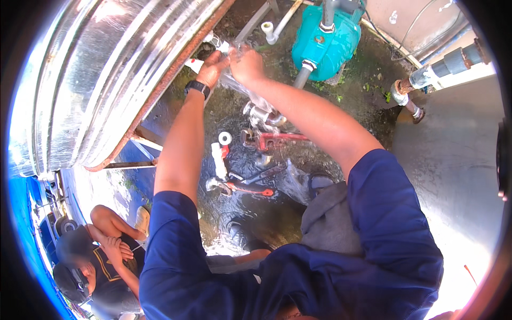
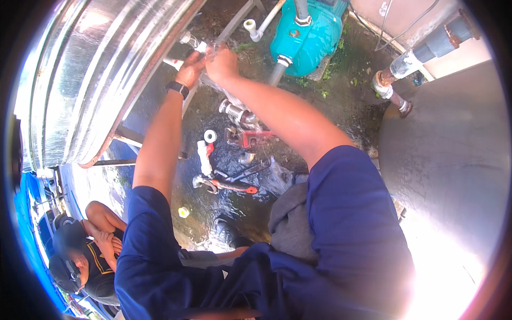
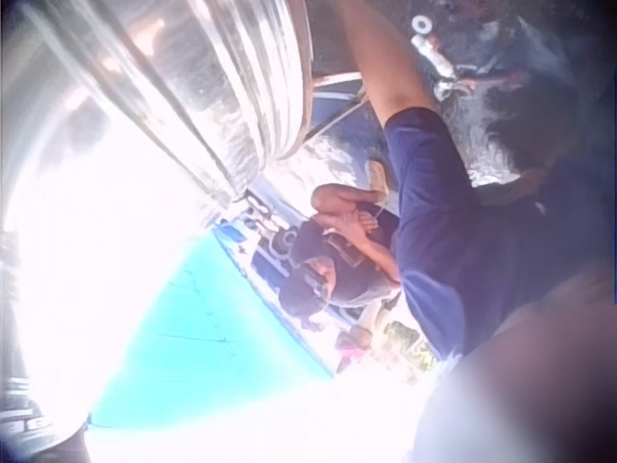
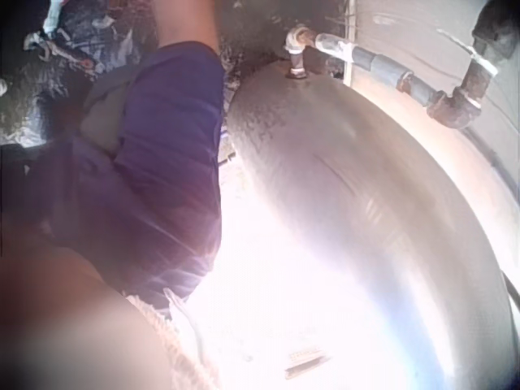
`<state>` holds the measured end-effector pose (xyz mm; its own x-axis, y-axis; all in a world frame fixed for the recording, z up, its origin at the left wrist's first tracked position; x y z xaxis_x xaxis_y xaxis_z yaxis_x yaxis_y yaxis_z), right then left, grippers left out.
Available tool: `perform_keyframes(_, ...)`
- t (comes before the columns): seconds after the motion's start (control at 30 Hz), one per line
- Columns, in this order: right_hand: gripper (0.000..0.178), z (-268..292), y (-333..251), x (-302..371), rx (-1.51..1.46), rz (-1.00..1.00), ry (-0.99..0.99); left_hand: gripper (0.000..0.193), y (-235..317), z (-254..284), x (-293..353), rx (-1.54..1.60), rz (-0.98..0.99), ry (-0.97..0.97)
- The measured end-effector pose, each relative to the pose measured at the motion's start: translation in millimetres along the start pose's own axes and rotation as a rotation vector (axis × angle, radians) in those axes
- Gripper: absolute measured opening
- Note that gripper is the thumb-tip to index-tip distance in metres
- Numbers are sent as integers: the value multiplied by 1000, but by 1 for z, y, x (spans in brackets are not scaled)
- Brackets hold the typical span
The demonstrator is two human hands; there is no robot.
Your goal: The person works on a plumbing assembly under a large metal tank, using a pipe wrench and hands to tighten and adjust pipe fittings while water sprays from the joints. They repeatedly reposition the wrench and re-tighten connections, then briefly handle a white plastic pipe segment and a thin wire-like object before returning to the fittings.
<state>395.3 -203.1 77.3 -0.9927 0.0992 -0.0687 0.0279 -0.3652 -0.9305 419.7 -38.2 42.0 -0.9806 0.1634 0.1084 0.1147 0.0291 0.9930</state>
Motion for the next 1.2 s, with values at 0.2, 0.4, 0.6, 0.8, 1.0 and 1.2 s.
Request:
perform_keyframes(0.2,31,-10,1,-6,-95,-20,40,44,-4,-1,-3,44,-62,-31)
perform_keyframes(0.4,30,-4,12,-25,-110,-11,-55,35,-8,-4,-7,-235,-112,112)
perform_keyframes(0.6,22,11,19,-64,-387,-410,-556,72,6,-31,3,-709,-155,424)
perform_keyframes(0.8,21,19,16,-87,-470,-476,-853,75,13,-54,6,-895,-120,663)
perform_keyframes(1.0,27,11,27,-110,-480,-583,-964,81,22,-78,9,-982,-6,812)
perform_keyframes(1.2,47,-9,64,-158,-571,-734,-1433,81,37,-95,3,-1106,194,817)
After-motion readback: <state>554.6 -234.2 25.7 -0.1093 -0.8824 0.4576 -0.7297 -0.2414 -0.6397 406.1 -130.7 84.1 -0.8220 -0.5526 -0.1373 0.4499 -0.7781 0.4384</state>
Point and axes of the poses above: each hand's wrist, its own x-axis away from the middle knuckle, its own z-axis out of the back of the hand, y = z × x, the point moved 1 cm from there along -x, towards the middle knuckle, and after that the axes turned 3 degrees about x, right-handed, at the moved point
